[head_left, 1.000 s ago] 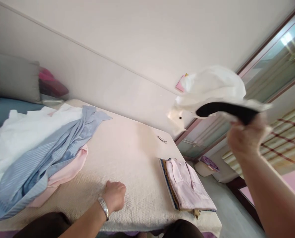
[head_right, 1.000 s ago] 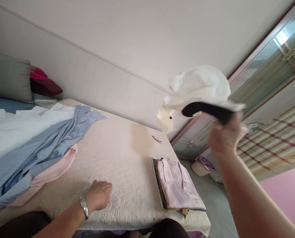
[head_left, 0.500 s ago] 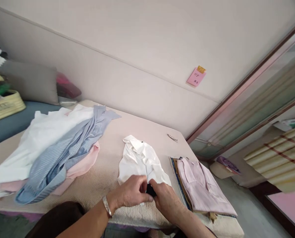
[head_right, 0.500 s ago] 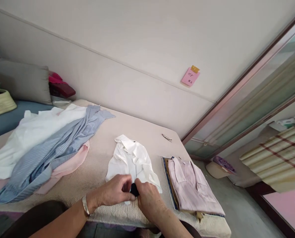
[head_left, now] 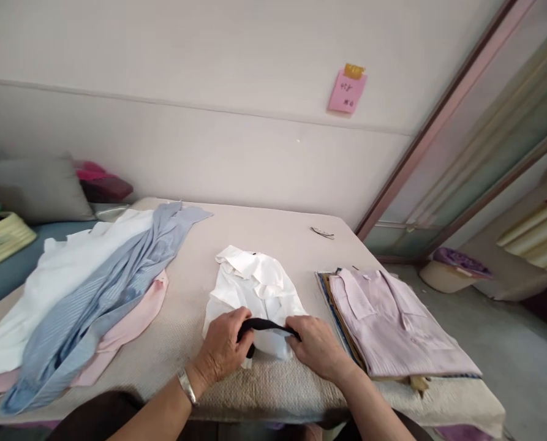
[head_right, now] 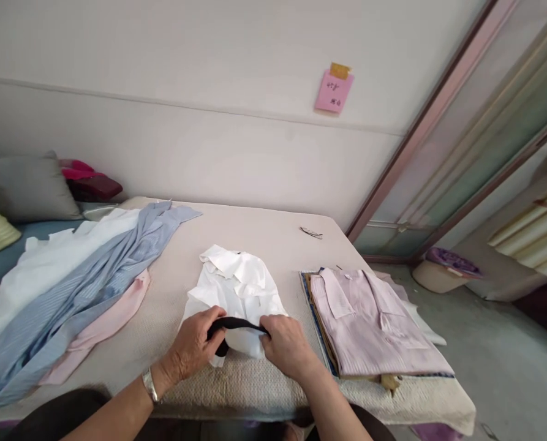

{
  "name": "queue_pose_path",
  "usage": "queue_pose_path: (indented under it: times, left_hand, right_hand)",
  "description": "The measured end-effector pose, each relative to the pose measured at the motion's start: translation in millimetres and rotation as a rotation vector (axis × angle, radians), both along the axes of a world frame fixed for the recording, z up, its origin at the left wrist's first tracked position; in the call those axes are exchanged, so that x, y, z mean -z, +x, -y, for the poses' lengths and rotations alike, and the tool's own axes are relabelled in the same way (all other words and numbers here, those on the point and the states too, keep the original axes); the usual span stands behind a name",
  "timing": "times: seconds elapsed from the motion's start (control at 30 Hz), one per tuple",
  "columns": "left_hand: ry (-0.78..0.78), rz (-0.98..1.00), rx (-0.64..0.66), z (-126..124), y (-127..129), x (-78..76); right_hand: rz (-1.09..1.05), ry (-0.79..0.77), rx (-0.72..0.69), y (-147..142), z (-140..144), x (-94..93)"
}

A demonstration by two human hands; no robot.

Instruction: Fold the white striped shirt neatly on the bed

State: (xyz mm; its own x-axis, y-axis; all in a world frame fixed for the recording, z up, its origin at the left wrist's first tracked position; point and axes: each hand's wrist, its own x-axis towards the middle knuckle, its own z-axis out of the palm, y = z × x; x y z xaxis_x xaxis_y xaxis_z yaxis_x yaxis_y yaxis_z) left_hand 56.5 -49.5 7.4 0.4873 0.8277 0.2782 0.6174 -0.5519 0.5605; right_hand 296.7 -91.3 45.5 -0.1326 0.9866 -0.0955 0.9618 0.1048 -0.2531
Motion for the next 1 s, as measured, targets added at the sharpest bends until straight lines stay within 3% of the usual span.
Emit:
queue_pose_path:
  times: [0.13, 0.23, 0.33, 0.4, 0.47, 0.53, 0.6, 0.67, 0.73, 0.8, 0.87, 0.9, 1.0]
  left_hand:
    - [0.308, -0.024, -0.026, 8.6, 15.9, 6.9]
    - [0.490, -0.066, -0.013, 21.8, 31.1, 8.4]
    - [0.532, -0.078, -0.066, 36.6, 40.7, 4.2]
    - [0.495, -0.056, -0.070, 47.9, 40.6, -6.7]
    - [0.363, 0.007, 0.017, 61.2, 35.4, -27.4]
    - [0.105, 0.099, 0.124, 74.6, 28.3, -55.3]
    - [-0.174, 0.215, 0.144, 83.1, 23.2, -82.4]
    - [-0.368, 0.330, 0.066, 79.1, 22.8, -101.8]
    - [-0.494, 0.448, -0.063, 57.4, 26.6, -113.8]
    - [-0.576, 0.572, -0.155, 18.7, 31.7, -127.7]
    - [-0.540, 0.684, -0.092, -29.2, 33.8, -155.2]
    - [-0.433, 0.752, -0.095, -52.9, 32.2, -176.1]
    - [0.013, 0.940, -0.213, -107.0, 12.3, -258.3]
  right_hand:
    - [-0.060, 0.113, 0.077, 12.7, -3.7, -2.0]
    - [-0.222, 0.185, 0.054, 6.4, 0.6, -9.8]
    - [-0.527, 0.197, -0.090, -3.7, 12.1, -20.4]
    - [-0.814, 0.084, -0.193, -5.2, 21.3, -28.2]
    - [-1.143, -0.142, -0.250, 0.3, 28.6, -35.0]
    - [-1.438, -0.273, -0.237, 10.9, 32.0, -39.1]
    - [-1.601, -0.188, -0.134, 22.0, 30.6, -39.1]
    - [-1.620, -0.026, 0.066, 30.0, 25.4, -35.4]
    - [-1.576, 0.031, 0.267, 33.8, 17.7, -29.4]
    - [-1.555, 0.043, 0.410, 35.0, 8.7, -23.3]
    - [-1.542, 0.055, 0.493, 36.0, -0.6, -18.8]
    - [-1.537, 0.065, 0.523, 36.8, -5.1, -17.3]
    - [-1.518, 0.073, 0.568, 38.9, -16.4, -14.6]
